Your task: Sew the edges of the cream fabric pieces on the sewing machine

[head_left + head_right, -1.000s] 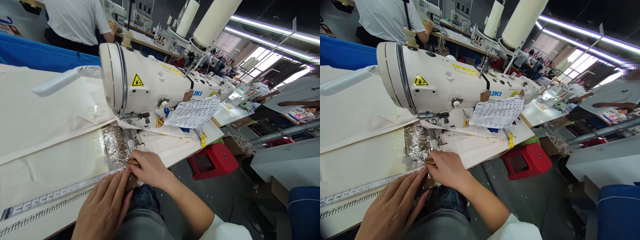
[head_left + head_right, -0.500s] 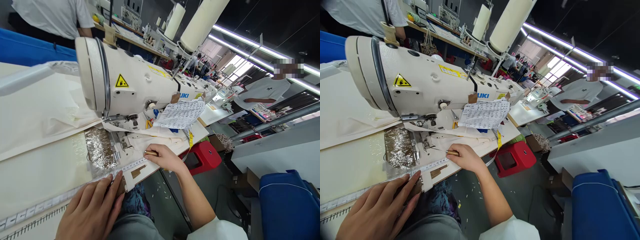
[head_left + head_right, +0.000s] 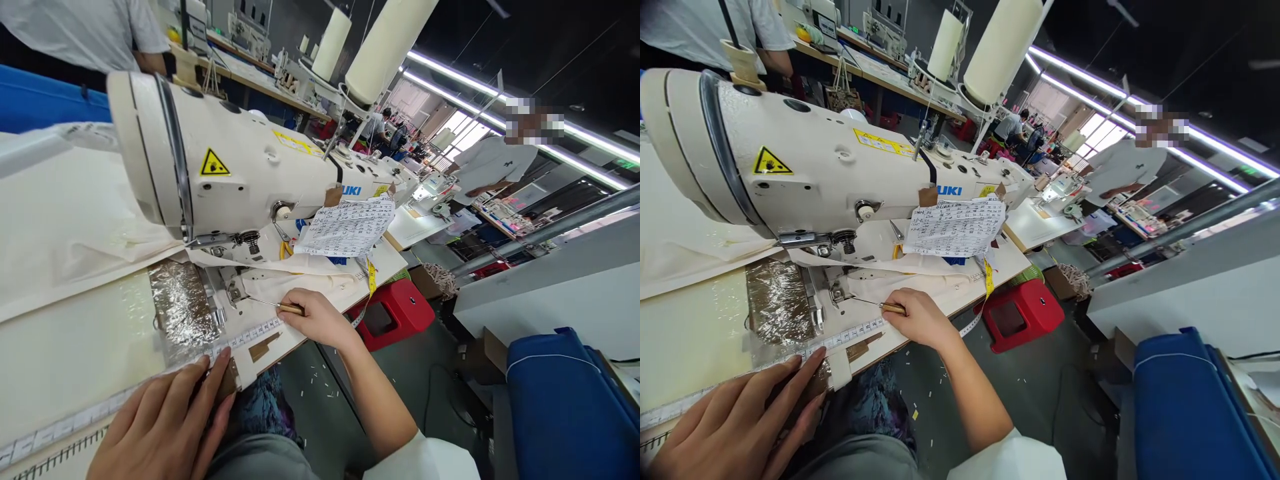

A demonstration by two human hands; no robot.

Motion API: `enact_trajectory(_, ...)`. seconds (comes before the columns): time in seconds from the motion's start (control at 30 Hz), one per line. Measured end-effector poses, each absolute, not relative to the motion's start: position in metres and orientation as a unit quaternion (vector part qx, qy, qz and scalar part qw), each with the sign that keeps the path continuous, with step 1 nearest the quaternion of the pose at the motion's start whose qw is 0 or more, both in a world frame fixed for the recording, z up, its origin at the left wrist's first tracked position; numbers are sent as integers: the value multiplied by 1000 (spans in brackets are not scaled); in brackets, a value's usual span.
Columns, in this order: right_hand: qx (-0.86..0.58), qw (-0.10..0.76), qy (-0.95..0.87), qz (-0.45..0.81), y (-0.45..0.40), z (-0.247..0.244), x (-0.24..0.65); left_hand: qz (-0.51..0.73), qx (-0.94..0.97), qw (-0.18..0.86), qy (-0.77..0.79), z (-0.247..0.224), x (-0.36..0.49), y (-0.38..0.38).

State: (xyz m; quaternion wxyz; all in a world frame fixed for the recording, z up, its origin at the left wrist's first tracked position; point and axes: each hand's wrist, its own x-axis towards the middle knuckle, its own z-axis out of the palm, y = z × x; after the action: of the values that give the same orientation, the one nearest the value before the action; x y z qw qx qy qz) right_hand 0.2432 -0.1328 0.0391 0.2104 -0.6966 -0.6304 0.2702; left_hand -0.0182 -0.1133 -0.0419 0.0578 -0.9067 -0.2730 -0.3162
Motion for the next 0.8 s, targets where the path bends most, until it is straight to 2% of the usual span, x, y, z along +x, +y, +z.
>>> enact_trajectory(0.8,-688,219,-659,210,-137,27,241,-304,-909,69,-277,-41,-19,-114)
